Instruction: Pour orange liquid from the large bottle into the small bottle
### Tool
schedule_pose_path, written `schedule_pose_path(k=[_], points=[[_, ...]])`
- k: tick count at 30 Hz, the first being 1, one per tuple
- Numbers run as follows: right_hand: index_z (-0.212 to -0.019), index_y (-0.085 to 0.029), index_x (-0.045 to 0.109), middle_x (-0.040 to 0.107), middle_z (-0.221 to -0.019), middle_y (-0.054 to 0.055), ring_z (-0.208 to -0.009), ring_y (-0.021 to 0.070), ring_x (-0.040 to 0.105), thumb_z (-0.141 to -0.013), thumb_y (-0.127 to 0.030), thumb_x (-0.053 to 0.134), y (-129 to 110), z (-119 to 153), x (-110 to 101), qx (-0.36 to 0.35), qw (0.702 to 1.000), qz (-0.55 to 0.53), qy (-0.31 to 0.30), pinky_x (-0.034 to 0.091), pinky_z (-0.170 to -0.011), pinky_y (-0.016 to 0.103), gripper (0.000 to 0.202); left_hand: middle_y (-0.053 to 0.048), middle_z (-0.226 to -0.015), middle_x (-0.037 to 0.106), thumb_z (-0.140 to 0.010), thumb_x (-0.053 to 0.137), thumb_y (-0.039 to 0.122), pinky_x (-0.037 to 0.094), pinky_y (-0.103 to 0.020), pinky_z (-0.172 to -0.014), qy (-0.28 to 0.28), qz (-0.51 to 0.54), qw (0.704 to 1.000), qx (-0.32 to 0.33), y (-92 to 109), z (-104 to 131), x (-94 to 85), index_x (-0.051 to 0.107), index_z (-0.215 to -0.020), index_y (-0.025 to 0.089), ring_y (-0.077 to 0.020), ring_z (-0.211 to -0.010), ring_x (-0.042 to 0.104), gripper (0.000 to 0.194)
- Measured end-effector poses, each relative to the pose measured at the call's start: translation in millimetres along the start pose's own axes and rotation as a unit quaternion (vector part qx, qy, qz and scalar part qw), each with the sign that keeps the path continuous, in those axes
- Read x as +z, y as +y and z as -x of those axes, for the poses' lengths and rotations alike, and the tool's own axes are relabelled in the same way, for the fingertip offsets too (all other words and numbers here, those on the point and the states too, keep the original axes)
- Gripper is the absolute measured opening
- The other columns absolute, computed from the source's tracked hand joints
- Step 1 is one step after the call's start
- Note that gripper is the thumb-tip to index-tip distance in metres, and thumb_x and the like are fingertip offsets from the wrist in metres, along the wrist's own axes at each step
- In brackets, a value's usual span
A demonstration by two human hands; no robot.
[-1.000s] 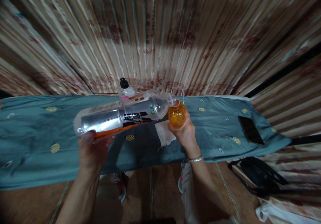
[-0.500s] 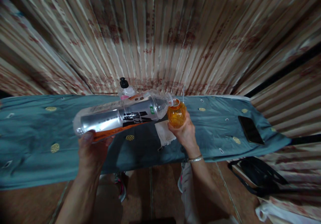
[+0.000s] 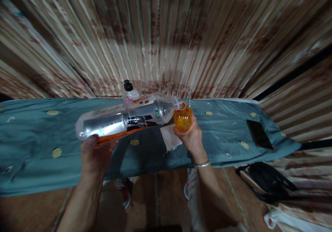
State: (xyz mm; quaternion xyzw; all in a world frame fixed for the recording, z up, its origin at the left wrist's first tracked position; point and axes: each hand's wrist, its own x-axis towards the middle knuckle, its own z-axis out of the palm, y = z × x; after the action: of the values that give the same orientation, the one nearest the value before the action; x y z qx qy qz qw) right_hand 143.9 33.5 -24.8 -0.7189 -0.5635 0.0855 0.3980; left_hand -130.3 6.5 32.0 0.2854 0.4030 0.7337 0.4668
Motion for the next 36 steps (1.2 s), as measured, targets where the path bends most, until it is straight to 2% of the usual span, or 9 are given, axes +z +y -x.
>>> schedule_pose_path(k=[10,16,24,29,36], points=[[-0.138,-0.017,0.048,0.073,-0.122,0.016,-0.109,0.0354,0.072,-0.062,-0.05,0.079,0.3,-0.3,-0.7,0.016,1.0,-0.005,-0.01,0.058,-0.091,0.047,0.088,0.002,-0.058,0.058,-0.051,0.09,0.051,0.034,-0.021,-0.034,0.001,0.003,1.0,0.001,0.8,0.8,0.5,0.07,-0.096,0.02,-0.0135,-0.044,0.05,0.058],[-0.139,-0.015,0.048,0.073,-0.121,0.017,-0.107,0.0351,0.073,-0.061,-0.049,0.079,-1.7,0.8,-1.4,0.021,1.0,-0.001,-0.006,0.058,-0.09,0.046,0.091,0.002,-0.061,0.059,-0.053,0.089,0.049,0.034,-0.021,-0.035,0.004,0.006,1.0,0.006,-0.3,0.9,-0.3,0.07,-0.105,0.019,-0.0135,-0.044,0.051,0.063],[-0.139,-0.016,0.047,0.073,-0.121,0.016,-0.107,0.0344,0.072,-0.061,-0.048,0.08,2.0,-0.2,0.6,0.004,1.0,0.001,-0.003,0.058,-0.089,0.046,0.09,0.002,-0.059,0.06,-0.052,0.089,0.046,0.034,-0.019,-0.033,0.002,0.017,1.0,0.016,-1.9,-2.1,-0.5,0.07,-0.094,0.019,-0.0117,-0.042,0.05,0.054],[-0.139,-0.016,0.047,0.073,-0.121,0.016,-0.105,0.0343,0.073,-0.061,-0.049,0.08,3.5,-0.1,1.9,0.009,1.0,0.003,0.0,0.059,-0.088,0.045,0.09,0.002,-0.059,0.061,-0.053,0.089,0.045,0.032,-0.018,-0.033,-0.009,0.02,1.0,0.021,-1.9,-1.5,-1.3,0.07,-0.098,0.019,-0.0128,-0.042,0.054,0.055],[-0.141,-0.015,0.047,0.072,-0.123,0.017,-0.108,0.0348,0.072,-0.062,-0.048,0.079,1.1,-0.1,0.5,0.01,1.0,-0.004,-0.005,0.058,-0.09,0.046,0.092,0.002,-0.058,0.06,-0.049,0.09,0.048,0.034,-0.02,-0.033,0.009,0.016,1.0,0.005,-0.2,-0.4,-0.7,0.071,-0.097,0.019,-0.0127,-0.043,0.052,0.059]])
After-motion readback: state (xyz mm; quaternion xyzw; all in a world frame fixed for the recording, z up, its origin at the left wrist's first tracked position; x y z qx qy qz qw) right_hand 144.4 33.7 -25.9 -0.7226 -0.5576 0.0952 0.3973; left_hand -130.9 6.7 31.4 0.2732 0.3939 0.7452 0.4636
